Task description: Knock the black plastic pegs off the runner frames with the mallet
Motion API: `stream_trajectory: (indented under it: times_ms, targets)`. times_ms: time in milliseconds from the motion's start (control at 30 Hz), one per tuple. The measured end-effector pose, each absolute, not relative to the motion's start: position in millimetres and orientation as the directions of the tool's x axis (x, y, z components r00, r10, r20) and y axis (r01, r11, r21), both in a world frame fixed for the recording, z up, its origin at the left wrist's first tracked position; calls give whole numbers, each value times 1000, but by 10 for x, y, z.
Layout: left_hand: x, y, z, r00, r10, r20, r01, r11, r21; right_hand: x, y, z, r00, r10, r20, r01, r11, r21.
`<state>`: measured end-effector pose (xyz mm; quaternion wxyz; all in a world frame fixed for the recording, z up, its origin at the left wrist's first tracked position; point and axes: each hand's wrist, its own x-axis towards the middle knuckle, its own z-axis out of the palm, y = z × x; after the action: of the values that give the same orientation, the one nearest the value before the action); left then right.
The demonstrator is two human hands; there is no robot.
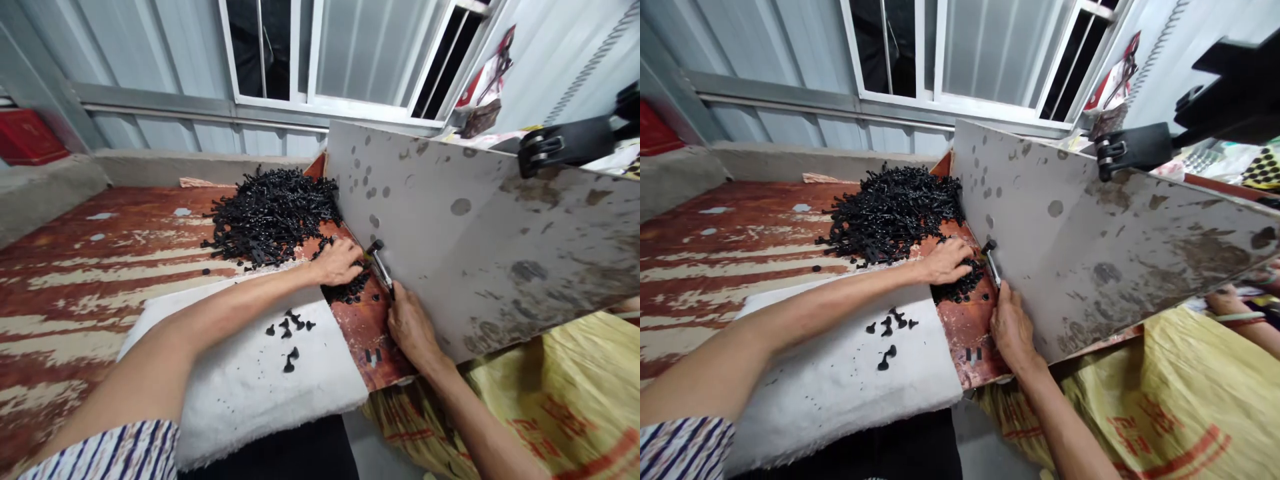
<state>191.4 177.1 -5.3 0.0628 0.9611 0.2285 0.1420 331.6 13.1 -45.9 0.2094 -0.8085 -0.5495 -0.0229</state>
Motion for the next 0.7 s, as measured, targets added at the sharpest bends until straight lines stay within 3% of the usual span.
stream_trajectory:
  times_ms: [100,267,367,500,600,700]
  targets:
    - [1662,1965,88,747,623,233,513,-763,394,3323,227,-387,394,906,157,903,-348,-253]
    - [1171,2021,45,734,640,229,471,-721,509,3311,303,-329,382,923,49,915,-370,-164]
    - [985,1998,-47,736,602,310,348,-729,589,3255,310,-323,405,913,43,911,-399,-108]
    - [891,2014,-77,598,730,330,257,-565,784,3149,372,-341,418,901,116,908,-414,-59]
    - [777,1984,-61,588,739,328,283,-568,773,3100,427,-362,403,892,205,914,-403,-44]
    - [495,1831,-36,583,737,340,428,-635,643,3062,345,-376,348,893,285,935,-351,-45]
